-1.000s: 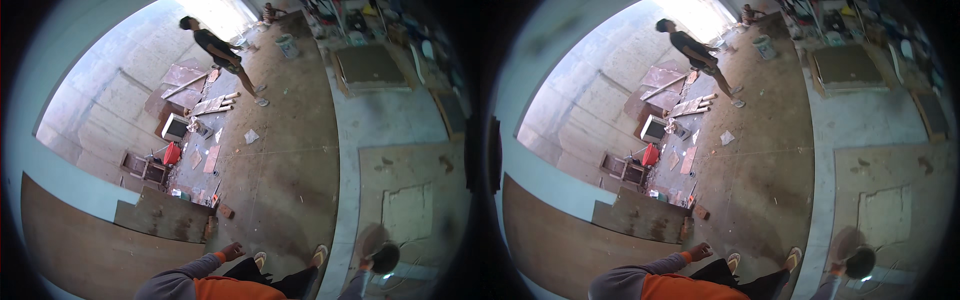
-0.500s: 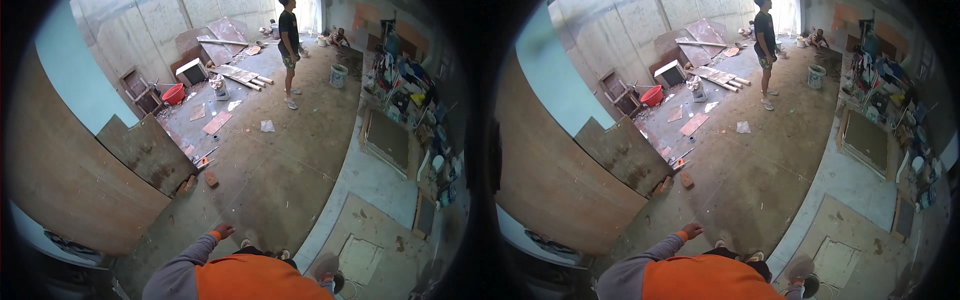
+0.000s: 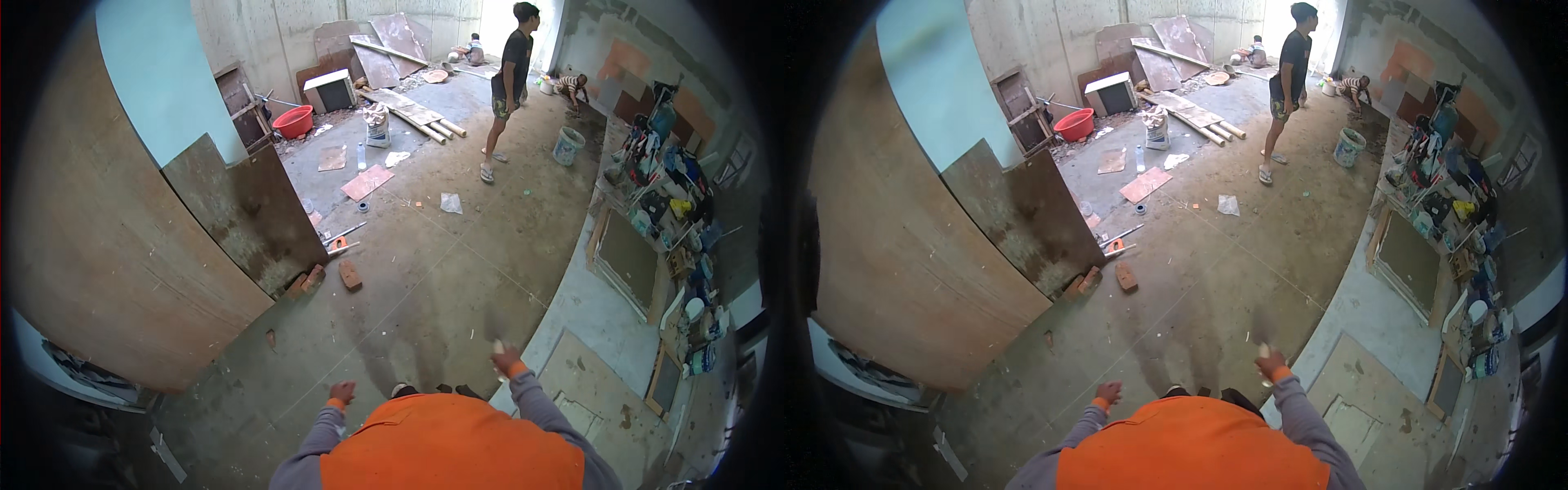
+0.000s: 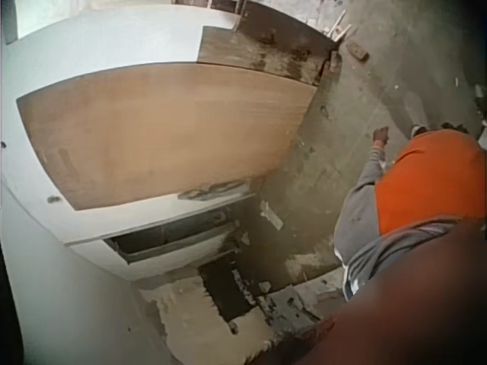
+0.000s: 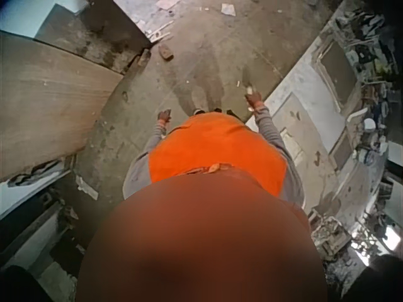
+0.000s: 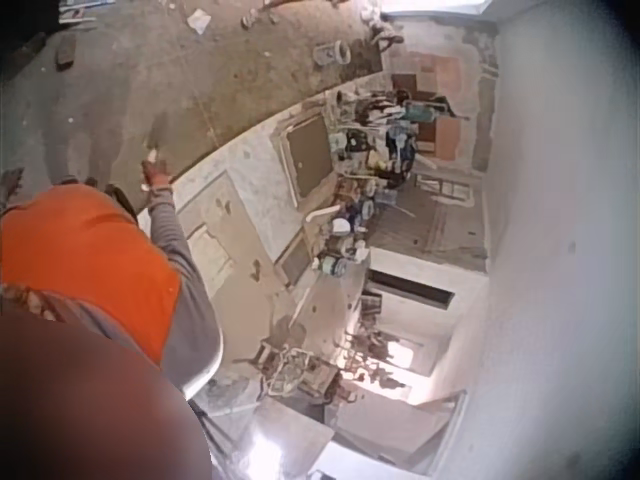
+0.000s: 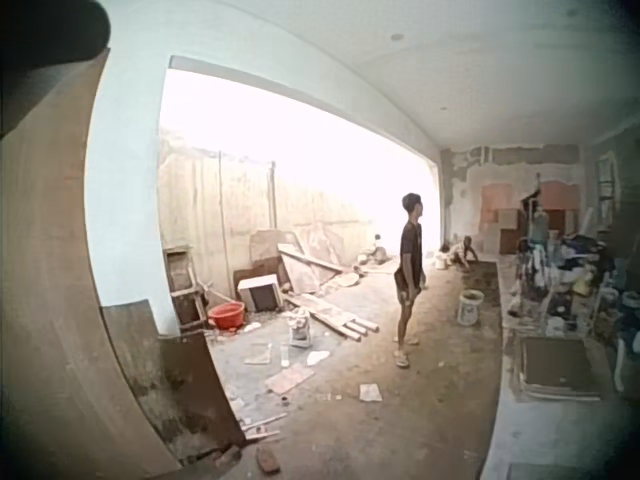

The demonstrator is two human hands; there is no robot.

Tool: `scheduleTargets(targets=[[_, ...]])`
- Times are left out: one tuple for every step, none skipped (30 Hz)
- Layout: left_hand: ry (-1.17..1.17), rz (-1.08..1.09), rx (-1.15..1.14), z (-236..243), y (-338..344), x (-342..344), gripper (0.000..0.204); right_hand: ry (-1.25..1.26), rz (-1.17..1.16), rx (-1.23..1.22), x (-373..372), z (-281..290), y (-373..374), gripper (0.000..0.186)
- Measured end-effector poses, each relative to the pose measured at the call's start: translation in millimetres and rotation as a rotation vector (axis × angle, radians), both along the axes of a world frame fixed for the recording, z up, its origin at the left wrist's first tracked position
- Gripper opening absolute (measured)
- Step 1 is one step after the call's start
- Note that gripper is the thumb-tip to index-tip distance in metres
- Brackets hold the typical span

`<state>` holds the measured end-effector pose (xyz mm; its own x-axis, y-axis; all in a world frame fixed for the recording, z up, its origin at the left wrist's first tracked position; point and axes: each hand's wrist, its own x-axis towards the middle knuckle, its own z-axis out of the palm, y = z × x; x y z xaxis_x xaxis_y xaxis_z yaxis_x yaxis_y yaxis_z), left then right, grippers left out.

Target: Apply plaster to a section of wall using a trowel.

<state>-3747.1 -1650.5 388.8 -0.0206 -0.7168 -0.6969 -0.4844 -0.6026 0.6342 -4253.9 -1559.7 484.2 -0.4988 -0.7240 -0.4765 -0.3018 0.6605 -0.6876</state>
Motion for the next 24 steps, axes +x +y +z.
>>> scheduleTargets(targets=[[0.225,0.130,0.082,4,-2,-17,0.036,-0.030,0.147,-0.024,33,28,-31,0.045],[0.426,0.098,0.106,14,-8,-36,0.041,-0.058,0.288,-0.048,64,52,-56,0.049],[0.421,-0.055,0.020,34,-16,-64,0.045,-0.066,0.357,-0.011,95,69,-74,0.045],[0.603,-0.134,-0.018,52,-20,-86,0.049,-0.075,0.431,0.025,125,85,-87,0.041],[0.711,-0.007,0.107,91,-22,-114,0.049,-0.050,0.561,-0.061,152,101,-96,0.043],[0.815,0.133,0.226,125,-23,-134,0.049,-0.024,0.701,-0.152,178,114,-104,0.046],[0.813,0.151,0.216,130,-25,-143,0.049,-0.016,0.901,-0.155,202,123,-110,0.050],[1.087,0.317,0.227,131,-30,-153,0.046,-0.005,1.091,-0.155,215,126,-115,0.054],[1.360,0.488,0.234,130,-32,-157,0.044,-0.008,1.100,-0.155,221,122,-115,0.054],[1.359,0.489,0.232,131,-35,-153,0.044,-0.041,1.127,-0.381,222,114,-116,0.054],[1.327,0.597,0.203,131,-38,-142,0.039,-0.075,1.141,-0.610,221,108,-120,0.054],[1.291,0.704,0.174,131,-42,-130,0.036,-0.075,1.135,-0.610,212,103,-124,0.054],[1.161,0.786,0.095,115,-42,-109,0.034,-0.133,1.057,-0.424,202,100,-125,0.052],[1.030,0.864,0.019,91,-40,-84,0.032,-0.186,0.975,-0.238,188,95,-126,0.050],[0.874,0.880,0.009,78,-37,-63,0.031,-0.176,0.864,-0.276,165,75,-122,0.046],[0.717,0.901,-0.006,64,-30,-38,0.030,-0.017,0.859,-0.207,141,66,-118,0.046],[0.587,0.900,-0.010,48,-18,-11,0.031,0.141,0.849,-0.138,111,58,-112,0.047],[0.467,0.906,0.025,33,-8,11,0.031,0.281,0.727,0.033,63,8,-97,0.048],[0.181,0.921,-0.014,14,10,40,0.033,0.291,0.583,0.293,30,-2,-83,0.047],[0.198,1.144,0.018,-15,37,72,0.041,0.336,0.463,0.456,-6,-17,-66,0.048],[0.463,1.384,-0.015,-33,73,126,0.048,0.330,0.481,0.446,-47,-30,-42,0.048],[0.123,1.397,0.055,-40,111,133,0.050,0.395,0.422,0.491,-91,-45,-18,0.043],[-0.009,1.437,0.122,-37,137,131,0.052,0.457,0.342,0.539,-124,-56,3,0.038],[-0.090,1.474,0.168,-34,150,129,0.054,0.528,0.069,0.632,-144,-56,26,0.035]])
